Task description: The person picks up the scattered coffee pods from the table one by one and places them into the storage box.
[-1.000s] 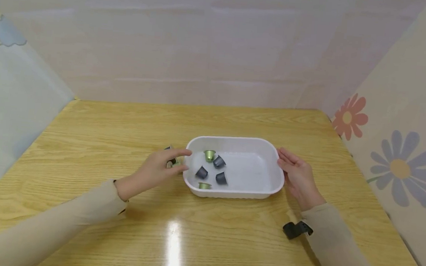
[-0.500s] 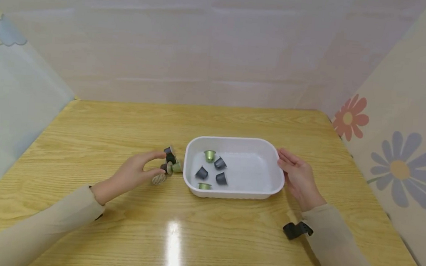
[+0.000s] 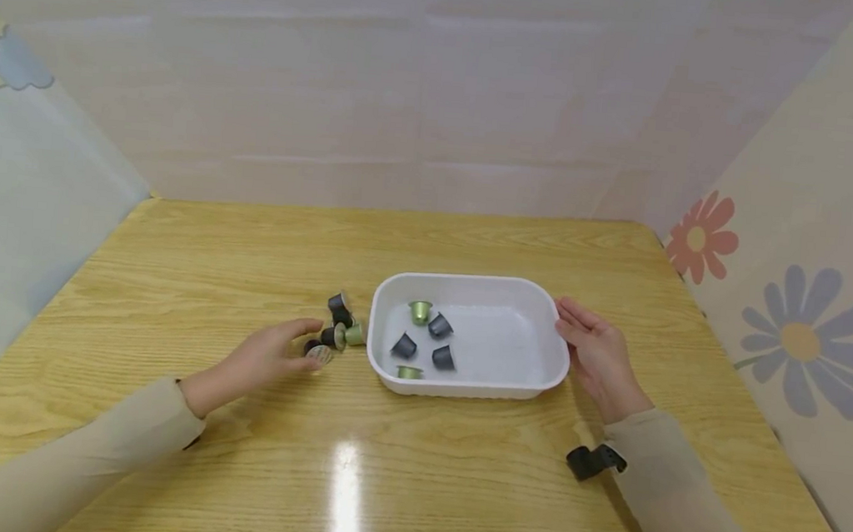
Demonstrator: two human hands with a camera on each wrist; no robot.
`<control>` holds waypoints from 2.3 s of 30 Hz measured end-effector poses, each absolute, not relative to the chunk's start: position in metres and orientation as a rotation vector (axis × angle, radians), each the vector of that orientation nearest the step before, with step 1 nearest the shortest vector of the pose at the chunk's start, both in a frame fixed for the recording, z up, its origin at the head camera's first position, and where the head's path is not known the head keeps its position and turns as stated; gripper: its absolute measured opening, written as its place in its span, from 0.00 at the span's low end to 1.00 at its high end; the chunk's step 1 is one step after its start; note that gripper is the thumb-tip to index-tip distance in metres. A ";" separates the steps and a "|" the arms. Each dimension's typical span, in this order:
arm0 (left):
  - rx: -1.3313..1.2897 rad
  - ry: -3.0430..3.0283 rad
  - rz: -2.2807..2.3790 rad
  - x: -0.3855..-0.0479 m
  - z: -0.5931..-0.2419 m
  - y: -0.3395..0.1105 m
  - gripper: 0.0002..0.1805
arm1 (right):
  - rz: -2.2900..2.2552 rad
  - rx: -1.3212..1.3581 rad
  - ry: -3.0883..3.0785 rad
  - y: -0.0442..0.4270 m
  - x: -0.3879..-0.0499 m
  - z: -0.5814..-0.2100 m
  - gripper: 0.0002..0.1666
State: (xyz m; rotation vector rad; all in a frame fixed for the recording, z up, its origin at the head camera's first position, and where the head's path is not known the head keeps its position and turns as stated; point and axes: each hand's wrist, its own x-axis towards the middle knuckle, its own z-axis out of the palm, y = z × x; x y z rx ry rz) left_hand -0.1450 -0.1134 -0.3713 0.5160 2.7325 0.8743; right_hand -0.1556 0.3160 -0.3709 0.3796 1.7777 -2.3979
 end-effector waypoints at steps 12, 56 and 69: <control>0.500 2.709 0.901 -0.148 -0.375 -0.109 0.29 | -2.397 0.391 1.795 0.317 -0.154 -0.370 0.26; 0.642 2.693 1.192 -0.157 -0.324 -0.055 0.27 | -2.353 0.380 1.842 0.315 -0.155 -0.372 0.41; 0.735 2.633 1.135 -0.166 -0.324 -0.028 0.26 | -2.374 0.375 1.832 0.318 -0.154 -0.373 0.38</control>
